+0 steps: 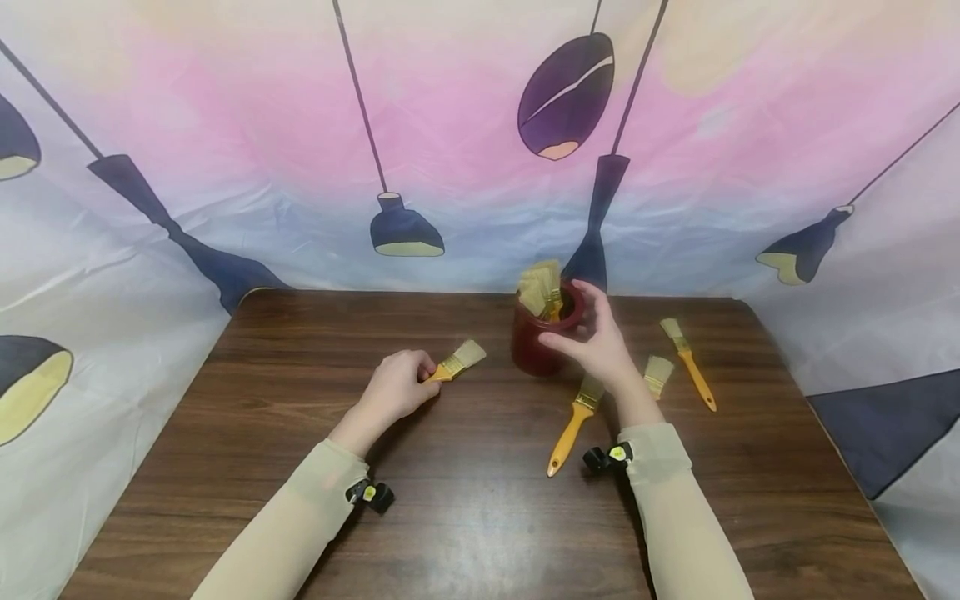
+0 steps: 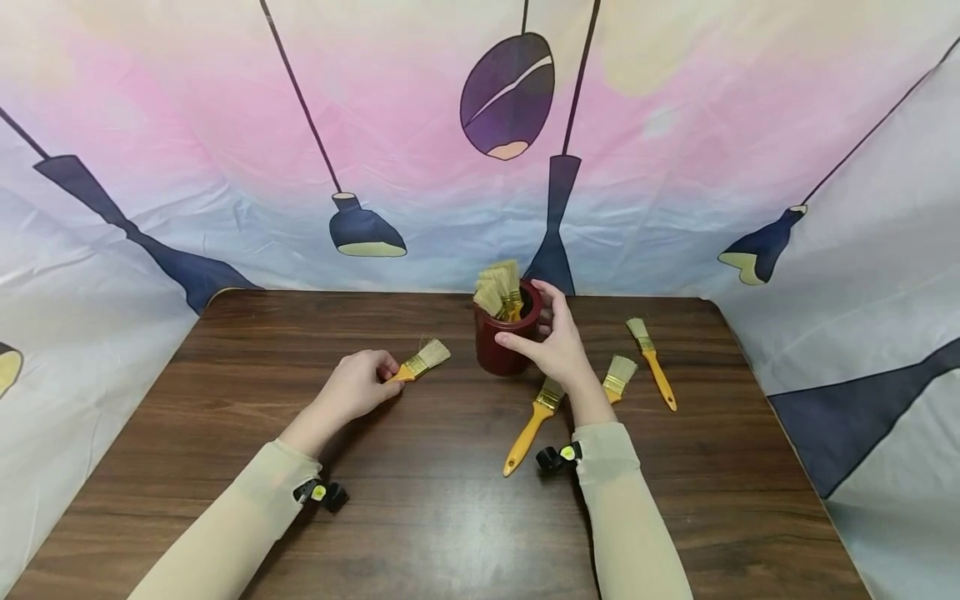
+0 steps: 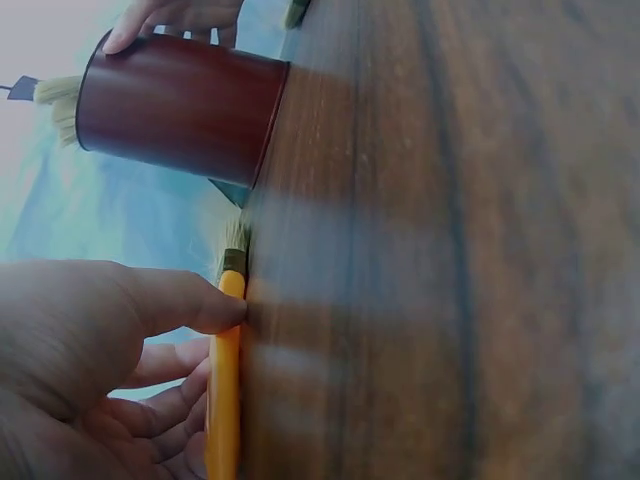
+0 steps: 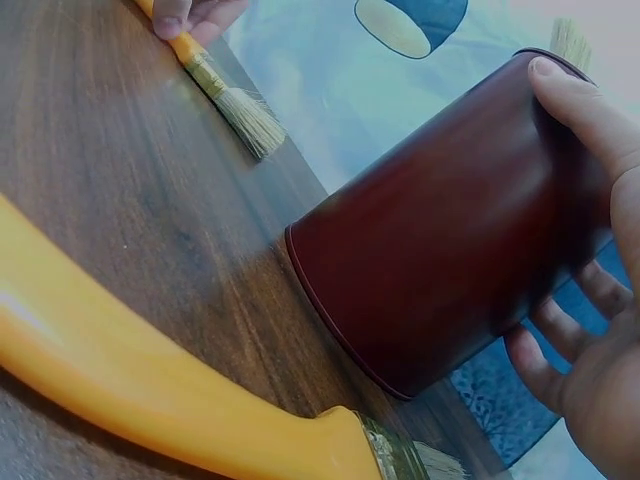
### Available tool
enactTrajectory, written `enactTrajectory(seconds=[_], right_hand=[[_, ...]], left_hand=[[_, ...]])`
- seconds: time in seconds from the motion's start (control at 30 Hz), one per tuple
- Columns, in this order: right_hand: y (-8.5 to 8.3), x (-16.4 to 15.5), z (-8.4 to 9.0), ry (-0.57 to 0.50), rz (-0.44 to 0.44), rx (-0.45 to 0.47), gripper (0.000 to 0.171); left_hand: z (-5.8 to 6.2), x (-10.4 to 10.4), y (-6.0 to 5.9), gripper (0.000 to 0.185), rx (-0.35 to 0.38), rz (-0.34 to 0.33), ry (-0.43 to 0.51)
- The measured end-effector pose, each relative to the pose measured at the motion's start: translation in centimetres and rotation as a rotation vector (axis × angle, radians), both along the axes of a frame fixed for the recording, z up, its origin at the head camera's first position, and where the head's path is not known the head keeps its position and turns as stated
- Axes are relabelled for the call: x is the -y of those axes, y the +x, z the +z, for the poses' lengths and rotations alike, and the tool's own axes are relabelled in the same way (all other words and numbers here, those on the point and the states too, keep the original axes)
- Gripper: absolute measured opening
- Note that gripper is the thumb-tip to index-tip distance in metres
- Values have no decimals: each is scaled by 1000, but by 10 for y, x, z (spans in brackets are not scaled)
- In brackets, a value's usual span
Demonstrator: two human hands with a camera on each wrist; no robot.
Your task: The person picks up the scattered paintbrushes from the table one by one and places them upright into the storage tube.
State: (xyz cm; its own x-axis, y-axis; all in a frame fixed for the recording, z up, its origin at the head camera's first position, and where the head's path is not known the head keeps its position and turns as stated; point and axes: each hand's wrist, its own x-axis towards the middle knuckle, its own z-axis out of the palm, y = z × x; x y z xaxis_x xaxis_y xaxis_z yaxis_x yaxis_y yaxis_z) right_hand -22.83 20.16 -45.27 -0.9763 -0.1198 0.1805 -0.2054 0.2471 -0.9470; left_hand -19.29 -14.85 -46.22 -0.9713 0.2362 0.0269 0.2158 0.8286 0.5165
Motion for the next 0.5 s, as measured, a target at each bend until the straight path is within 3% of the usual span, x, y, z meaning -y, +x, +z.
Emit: enactTrajectory(seconds=[0.17, 0.27, 0.4, 0.5], right_hand=[[1, 2, 0, 9, -18, -2, 101], [1, 2, -2, 24, -21, -1, 102], [0, 4, -4, 25, -6, -20, 102], [-1, 4, -3, 30, 6, -34, 103]], left_hand=[[0, 1, -1, 13, -11, -8, -11], [0, 3, -2, 14, 4, 0, 29], [4, 3, -4, 15, 18, 50, 173], [11, 1, -5, 16, -15, 94, 324]])
